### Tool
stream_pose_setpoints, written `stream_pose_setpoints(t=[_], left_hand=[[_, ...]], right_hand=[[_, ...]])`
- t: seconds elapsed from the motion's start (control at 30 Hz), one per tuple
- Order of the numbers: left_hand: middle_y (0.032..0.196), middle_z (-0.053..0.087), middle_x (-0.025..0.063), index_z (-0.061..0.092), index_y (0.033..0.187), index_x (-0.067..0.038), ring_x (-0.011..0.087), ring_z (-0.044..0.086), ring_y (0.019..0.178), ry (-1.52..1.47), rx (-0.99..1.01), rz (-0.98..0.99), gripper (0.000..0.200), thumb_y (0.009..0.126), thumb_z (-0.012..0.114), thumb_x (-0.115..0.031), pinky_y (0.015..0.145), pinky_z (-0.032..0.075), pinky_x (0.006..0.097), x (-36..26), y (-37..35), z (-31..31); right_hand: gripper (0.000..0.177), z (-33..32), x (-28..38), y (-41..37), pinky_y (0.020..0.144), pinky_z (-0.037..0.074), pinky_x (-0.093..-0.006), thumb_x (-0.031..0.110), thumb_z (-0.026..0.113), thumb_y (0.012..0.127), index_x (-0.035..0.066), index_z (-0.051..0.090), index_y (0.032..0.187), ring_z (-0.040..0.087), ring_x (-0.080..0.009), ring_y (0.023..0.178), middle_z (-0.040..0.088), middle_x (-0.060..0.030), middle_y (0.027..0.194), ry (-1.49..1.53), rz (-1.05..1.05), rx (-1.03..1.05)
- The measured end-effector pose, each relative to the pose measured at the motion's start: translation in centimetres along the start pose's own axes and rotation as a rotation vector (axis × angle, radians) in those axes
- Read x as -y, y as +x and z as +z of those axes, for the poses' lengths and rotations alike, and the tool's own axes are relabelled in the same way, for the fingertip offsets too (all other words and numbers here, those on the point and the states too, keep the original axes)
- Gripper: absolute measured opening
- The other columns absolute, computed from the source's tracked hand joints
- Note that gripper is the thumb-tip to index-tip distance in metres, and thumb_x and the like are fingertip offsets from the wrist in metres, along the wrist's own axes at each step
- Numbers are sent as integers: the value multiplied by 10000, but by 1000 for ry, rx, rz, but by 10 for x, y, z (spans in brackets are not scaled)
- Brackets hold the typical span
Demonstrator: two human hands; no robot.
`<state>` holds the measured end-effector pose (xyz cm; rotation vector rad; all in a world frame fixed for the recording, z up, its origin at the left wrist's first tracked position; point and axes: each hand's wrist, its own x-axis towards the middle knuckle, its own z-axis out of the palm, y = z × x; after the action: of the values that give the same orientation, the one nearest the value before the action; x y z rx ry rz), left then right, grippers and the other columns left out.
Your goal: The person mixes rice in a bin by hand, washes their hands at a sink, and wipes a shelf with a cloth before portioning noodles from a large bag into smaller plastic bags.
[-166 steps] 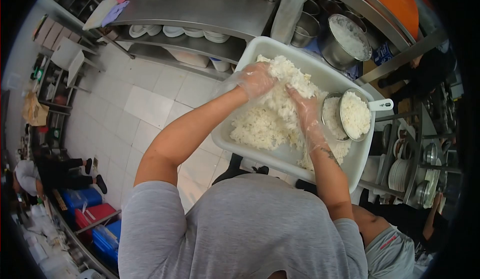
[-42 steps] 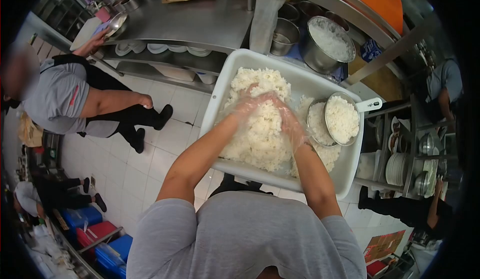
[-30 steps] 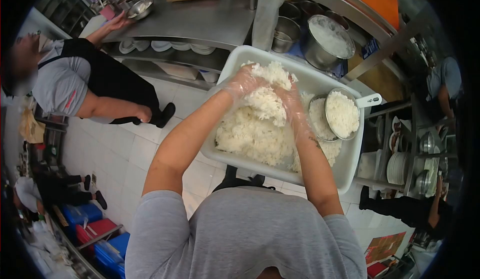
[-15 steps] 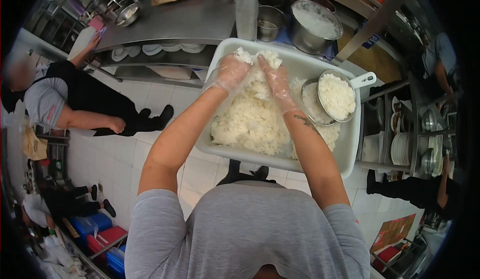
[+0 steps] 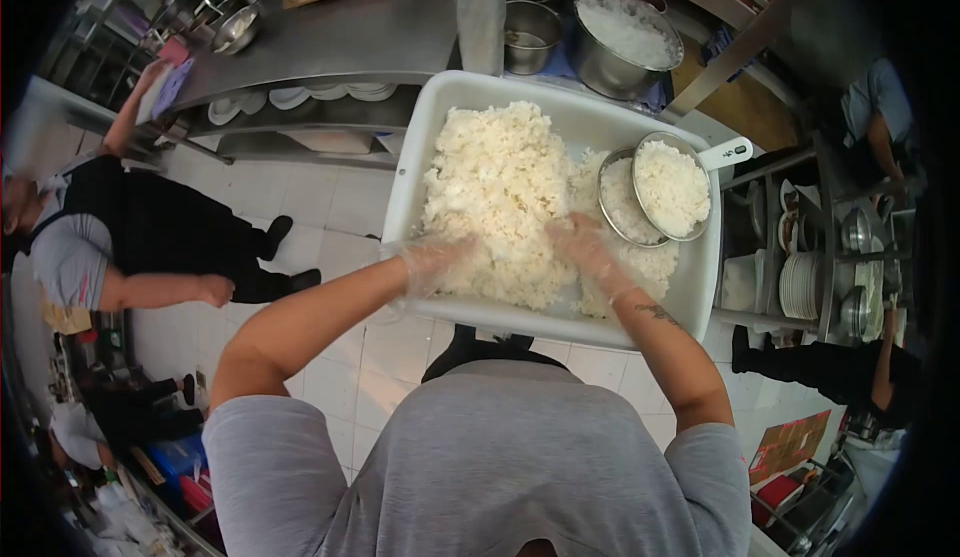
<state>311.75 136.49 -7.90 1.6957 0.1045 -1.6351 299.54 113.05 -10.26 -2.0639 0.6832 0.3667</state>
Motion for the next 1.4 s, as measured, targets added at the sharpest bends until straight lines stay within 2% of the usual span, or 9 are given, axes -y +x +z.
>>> stream_pose_setpoints(t=[0.03,0.33,0.47,0.6,0.83,1.13,1.23,1.33,1.4], left_hand=[[1332,385,208,258,1376,-51,321,480,1156,-132,10,76,827,791,619,-512,958,413,457,-4,0,5],[1235,491,197,394,1295,-21,261,543,1079,-546,249,287,636,865,525,-471,869,493,367,-14,27,25],[1151,560,171,454,1234,2,240,593,965,-7,1,435,560,826,605,-351,824,507,321,-8,43,-6],[1034,626,130,508,1162,16,203,619,866,55,-293,373,483,753,673,-181,766,509,286,-55,10,-3],[969,645,169,548,1106,8,277,621,906,493,-483,811,464,739,669,-249,808,480,338,-95,-18,-16],[985,616,228,594,1058,-28,358,590,918,793,-840,806,500,733,631,-406,811,467,393,-120,-13,2],[1080,585,244,493,1221,-10,355,574,997,915,-587,604,710,735,628,-510,906,420,381,-119,-15,1],[1125,561,252,446,1253,11,363,538,1065,1438,-332,490,768,742,606,-540,933,399,384,-120,-16,0],[1134,557,254,479,1227,12,355,527,1084,1234,-309,550,763,741,597,-563,932,397,389,-131,-21,-8]], right_hand=[[930,3,5,-2,1078,210,-421,584,611,747,25,239,1391,244,-294,1324,322,-237,1375,-222,77,9],[860,46,16,6,1095,209,-420,420,712,705,-11,310,1331,274,-292,1314,396,-232,1327,795,-49,537],[622,38,62,-8,1036,342,-337,85,714,710,-36,411,1240,445,-185,1192,484,-132,1280,873,-73,370],[578,47,49,28,890,456,-307,63,720,641,-42,476,1155,568,-165,973,601,-133,1058,372,-552,-62],[663,7,88,8,797,480,-312,210,767,595,-36,480,1139,605,-216,863,641,-106,939,313,-112,-86],[749,65,67,-5,867,461,-391,394,749,623,3,462,1194,551,-316,1035,538,-215,1138,-51,-553,-4],[748,44,64,-28,924,428,-399,382,723,670,-13,429,1232,473,-359,1128,438,-229,1247,-36,-659,136],[734,3,68,-36,966,391,-395,392,671,741,-45,391,1260,435,-367,1165,417,-239,1259,184,-209,177],[717,-4,41,-15,999,357,-384,422,600,802,-54,368,1287,415,-365,1193,415,-248,1277,296,-187,-92]])
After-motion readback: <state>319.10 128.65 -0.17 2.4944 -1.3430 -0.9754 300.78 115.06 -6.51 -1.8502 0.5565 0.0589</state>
